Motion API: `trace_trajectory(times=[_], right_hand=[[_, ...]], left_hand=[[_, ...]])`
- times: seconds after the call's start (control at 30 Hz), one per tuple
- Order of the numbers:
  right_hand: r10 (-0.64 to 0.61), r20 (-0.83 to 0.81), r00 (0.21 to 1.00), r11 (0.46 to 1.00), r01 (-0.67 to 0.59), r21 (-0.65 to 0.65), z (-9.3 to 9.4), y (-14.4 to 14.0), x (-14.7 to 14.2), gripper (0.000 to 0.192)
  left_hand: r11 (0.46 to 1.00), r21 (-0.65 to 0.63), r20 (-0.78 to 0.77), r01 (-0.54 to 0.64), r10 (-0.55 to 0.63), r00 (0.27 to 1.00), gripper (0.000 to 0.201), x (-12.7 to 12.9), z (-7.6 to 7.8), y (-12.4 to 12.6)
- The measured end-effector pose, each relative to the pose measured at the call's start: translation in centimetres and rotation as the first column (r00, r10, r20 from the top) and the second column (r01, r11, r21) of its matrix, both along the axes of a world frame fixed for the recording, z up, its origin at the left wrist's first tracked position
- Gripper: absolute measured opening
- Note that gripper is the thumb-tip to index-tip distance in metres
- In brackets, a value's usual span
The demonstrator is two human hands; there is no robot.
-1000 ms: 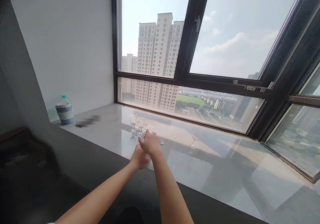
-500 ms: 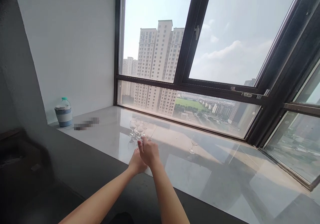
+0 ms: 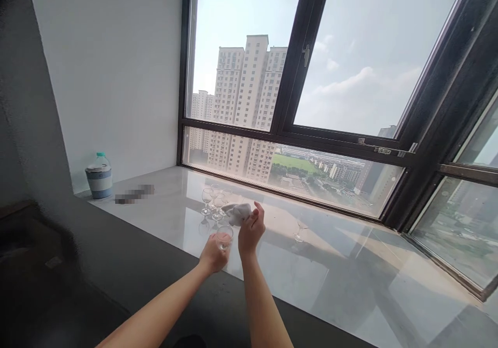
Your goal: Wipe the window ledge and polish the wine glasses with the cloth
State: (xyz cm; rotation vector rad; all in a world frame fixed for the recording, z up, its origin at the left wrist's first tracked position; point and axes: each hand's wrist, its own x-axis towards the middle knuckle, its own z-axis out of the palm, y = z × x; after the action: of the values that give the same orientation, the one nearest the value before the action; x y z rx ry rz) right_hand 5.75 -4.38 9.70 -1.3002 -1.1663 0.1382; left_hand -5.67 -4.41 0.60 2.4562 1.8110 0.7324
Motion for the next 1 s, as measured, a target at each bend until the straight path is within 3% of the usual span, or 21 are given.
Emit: trace_trajectory(times=[0.13, 0.23, 0.37, 0.5, 0.63, 0.73, 0.87, 0.93, 1.0], right_hand=[[-0.029, 0.024, 0.999, 0.988, 0.033, -0.151, -3.2, 1.5, 2.3, 0.067], [0.089, 0.08, 0.993, 0.928, -0.054, -0.368, -7.2, 1.8, 2.9, 0.065], [0.235, 0.072, 0.969, 0.889, -0.185, -0.419, -10.1, 1.0, 1.3, 0.065], [0.385, 0.062, 0.921, 0.859, -0.333, -0.388, -9.6, 0.0, -0.4, 0.068], [0.468, 0.115, 0.876, 0.831, -0.392, -0.396, -9.0, -0.7, 0.3, 0.074], [0.444, 0.202, 0.873, 0.871, -0.368, -0.326, -8.8, -0.9, 1.7, 0.075], [0.332, 0.285, 0.899, 0.943, -0.32, -0.089, -8.3, -1.3, 3.1, 0.08], [0.376, 0.309, 0.873, 0.92, -0.393, -0.009, -7.8, -1.9, 3.2, 0.085], [0.468, 0.333, 0.819, 0.87, -0.494, -0.01, -7.4, -2.6, 2.8, 0.092]], left_hand=[[0.998, -0.01, 0.059, -0.054, 0.055, 0.997, 0.033, -0.2, -0.4, 0.3], [0.997, 0.039, 0.117, -0.064, 0.059, 0.991, 0.041, -0.3, -1.1, 0.7], [0.994, 0.108, 0.138, -0.02, 0.005, 0.99, 0.043, -0.4, -1.8, 1.2], [0.996, 0.084, 0.162, -0.023, 0.009, 0.987, 0.035, -0.3, -1.5, 1.2], [0.998, 0.058, 0.081, 0.021, -0.026, 0.996, 0.028, -0.3, -0.7, 0.8], [1.0, 0.026, 0.126, -0.009, 0.005, 0.992, 0.023, -0.2, -0.5, 0.6], [0.996, 0.035, 0.206, -0.084, 0.075, 0.976, 0.02, -0.2, -0.6, 0.6], [0.995, 0.026, 0.218, -0.101, 0.093, 0.972, 0.02, -0.2, -0.7, 0.6], [0.995, -0.005, 0.214, -0.096, 0.094, 0.972, 0.017, -0.2, -0.9, 0.8]])
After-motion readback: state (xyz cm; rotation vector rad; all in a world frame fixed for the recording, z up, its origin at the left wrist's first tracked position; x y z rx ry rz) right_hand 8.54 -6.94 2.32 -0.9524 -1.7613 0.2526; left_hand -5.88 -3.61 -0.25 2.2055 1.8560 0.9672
